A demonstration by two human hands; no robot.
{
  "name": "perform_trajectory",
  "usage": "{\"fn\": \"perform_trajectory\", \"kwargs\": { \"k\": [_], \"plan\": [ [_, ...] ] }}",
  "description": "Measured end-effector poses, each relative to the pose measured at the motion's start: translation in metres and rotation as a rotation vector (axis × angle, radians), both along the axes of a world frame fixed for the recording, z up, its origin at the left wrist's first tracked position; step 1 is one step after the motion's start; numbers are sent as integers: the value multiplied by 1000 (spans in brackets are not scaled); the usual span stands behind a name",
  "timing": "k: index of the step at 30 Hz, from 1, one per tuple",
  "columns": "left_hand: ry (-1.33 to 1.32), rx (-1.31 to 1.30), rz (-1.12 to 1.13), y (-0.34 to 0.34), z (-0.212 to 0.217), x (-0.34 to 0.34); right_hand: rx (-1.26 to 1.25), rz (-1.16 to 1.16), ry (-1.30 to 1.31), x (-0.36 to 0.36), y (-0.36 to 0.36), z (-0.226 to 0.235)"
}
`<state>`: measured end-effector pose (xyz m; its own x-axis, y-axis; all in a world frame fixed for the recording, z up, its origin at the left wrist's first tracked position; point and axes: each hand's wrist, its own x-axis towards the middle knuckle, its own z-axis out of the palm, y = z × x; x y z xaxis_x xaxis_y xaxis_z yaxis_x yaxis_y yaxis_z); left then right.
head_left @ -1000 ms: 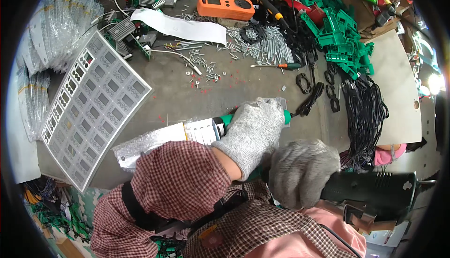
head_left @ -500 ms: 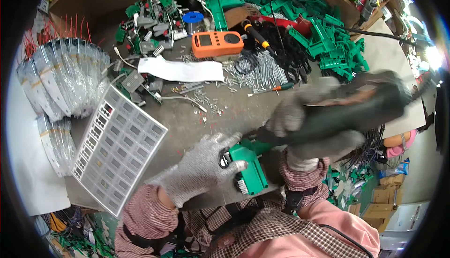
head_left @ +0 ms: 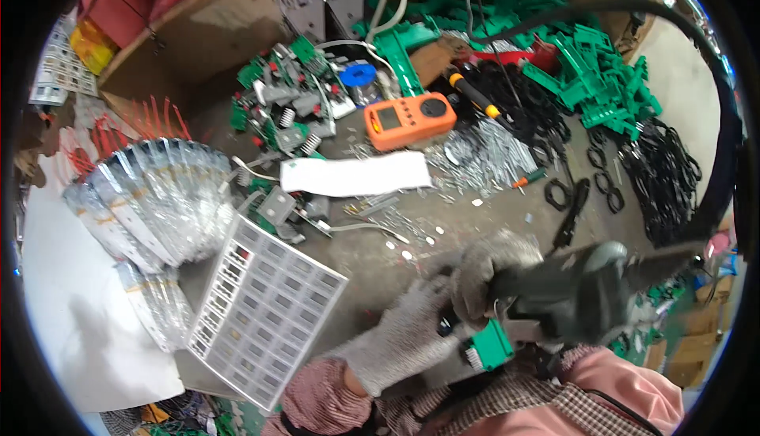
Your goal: The recorder is assembling green plastic housings for electronic devices, installing circuit boards, and using an electric screwdriver.
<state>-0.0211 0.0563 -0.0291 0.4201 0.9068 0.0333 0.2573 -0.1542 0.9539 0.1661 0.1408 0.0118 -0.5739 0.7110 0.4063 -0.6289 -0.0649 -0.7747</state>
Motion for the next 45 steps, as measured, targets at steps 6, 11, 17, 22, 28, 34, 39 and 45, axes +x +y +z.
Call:
{"fn": "perform_trajectory", "kwargs": {
  "k": [6,11,17,22,28,34,39,45],
  "plan": [
    [-56,-27,114,-19,-17,7,-60,14,-116,0,-24,-4],
    [295,90,76,-14,11,2,-37,-492,-85,5,-23,0],
    [853,1266,135,31,110,54,255,545,753,85,-15,98],
    [602,710,49,27,14,77,30,21,551,90,-22,26],
    [594,350,166,-41,6,-9,-529,-409,733,109,-10,-57],
    [606,344,167,-49,6,-7,-631,-484,649,109,-10,-59],
    [586,307,136,-46,5,-10,-614,-461,622,104,-11,-61],
    [561,283,142,-46,3,-12,-643,-425,624,90,-14,-63]
  ]
}}
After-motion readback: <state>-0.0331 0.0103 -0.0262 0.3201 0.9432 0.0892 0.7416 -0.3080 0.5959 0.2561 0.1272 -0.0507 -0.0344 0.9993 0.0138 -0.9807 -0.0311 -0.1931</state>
